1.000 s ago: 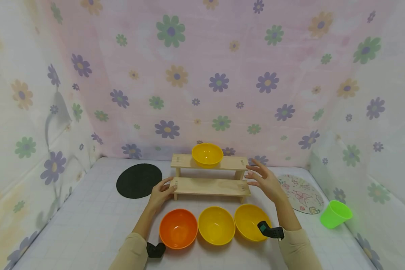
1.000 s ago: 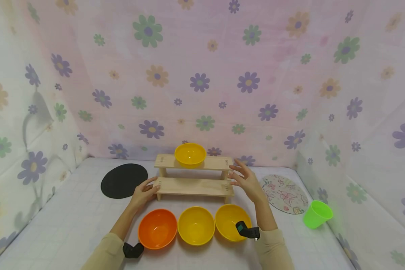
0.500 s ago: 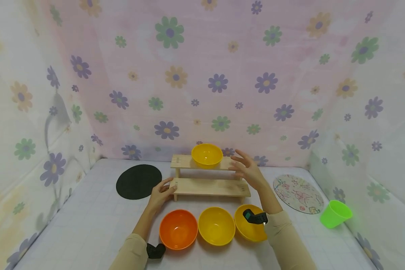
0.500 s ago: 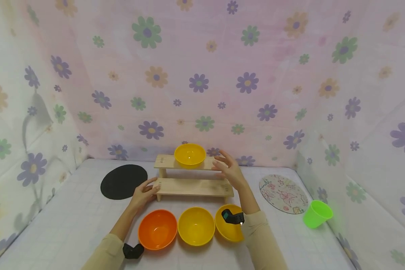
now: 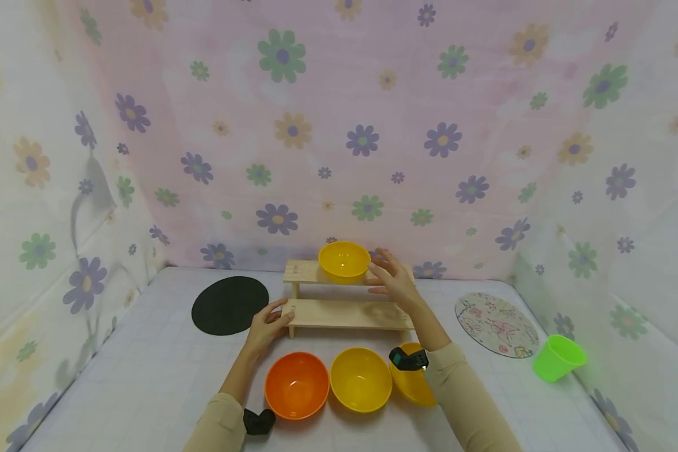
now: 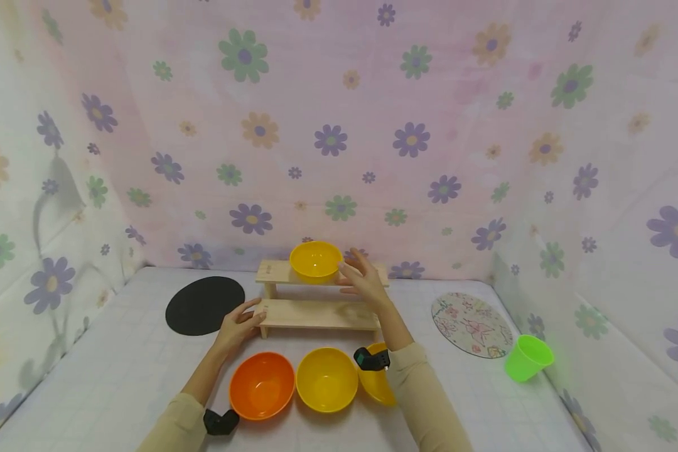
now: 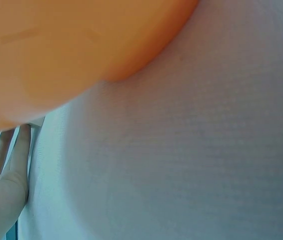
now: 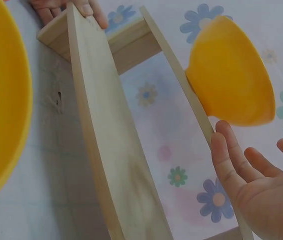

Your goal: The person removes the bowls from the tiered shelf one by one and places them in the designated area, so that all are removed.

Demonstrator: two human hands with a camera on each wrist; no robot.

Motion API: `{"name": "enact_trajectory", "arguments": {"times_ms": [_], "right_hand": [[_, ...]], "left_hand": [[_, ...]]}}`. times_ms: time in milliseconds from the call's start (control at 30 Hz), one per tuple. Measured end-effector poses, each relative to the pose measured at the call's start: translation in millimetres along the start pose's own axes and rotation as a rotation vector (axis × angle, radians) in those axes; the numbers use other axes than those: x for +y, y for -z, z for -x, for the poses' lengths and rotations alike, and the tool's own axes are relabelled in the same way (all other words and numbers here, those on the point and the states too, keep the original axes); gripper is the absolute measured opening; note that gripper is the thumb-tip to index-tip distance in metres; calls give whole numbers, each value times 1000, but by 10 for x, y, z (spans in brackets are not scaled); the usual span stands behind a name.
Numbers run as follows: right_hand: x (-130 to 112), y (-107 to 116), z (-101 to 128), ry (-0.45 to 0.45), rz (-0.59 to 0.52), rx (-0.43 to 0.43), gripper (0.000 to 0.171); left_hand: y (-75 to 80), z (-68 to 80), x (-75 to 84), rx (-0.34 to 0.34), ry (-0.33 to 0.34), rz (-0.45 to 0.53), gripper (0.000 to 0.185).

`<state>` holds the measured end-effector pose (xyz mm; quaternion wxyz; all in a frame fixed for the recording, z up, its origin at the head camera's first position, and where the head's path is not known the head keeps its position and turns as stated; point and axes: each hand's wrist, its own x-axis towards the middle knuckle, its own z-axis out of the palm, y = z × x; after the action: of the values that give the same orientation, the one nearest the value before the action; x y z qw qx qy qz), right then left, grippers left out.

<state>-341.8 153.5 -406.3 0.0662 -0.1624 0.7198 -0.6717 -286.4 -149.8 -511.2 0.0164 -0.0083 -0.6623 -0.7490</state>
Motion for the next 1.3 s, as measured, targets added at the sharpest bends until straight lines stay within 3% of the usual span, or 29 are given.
{"name": "enact_trajectory", "arguments": {"times_ms": [200, 567, 1000, 1300], "right_hand": [[-16, -104, -43, -10, -8, 10, 71], [0, -216, -93, -13, 2, 2, 70], [-46, -326, -54, -36, -156, 14, 69], [-58, -360, 30, -16, -142, 15, 64]], "left_hand": [[-4, 45, 70, -17, 7, 4, 52], [8, 13, -13, -5, 8, 11, 51], [0, -4, 0, 6, 16, 28, 51], [-3, 6, 10, 6, 20, 8, 51]]}}
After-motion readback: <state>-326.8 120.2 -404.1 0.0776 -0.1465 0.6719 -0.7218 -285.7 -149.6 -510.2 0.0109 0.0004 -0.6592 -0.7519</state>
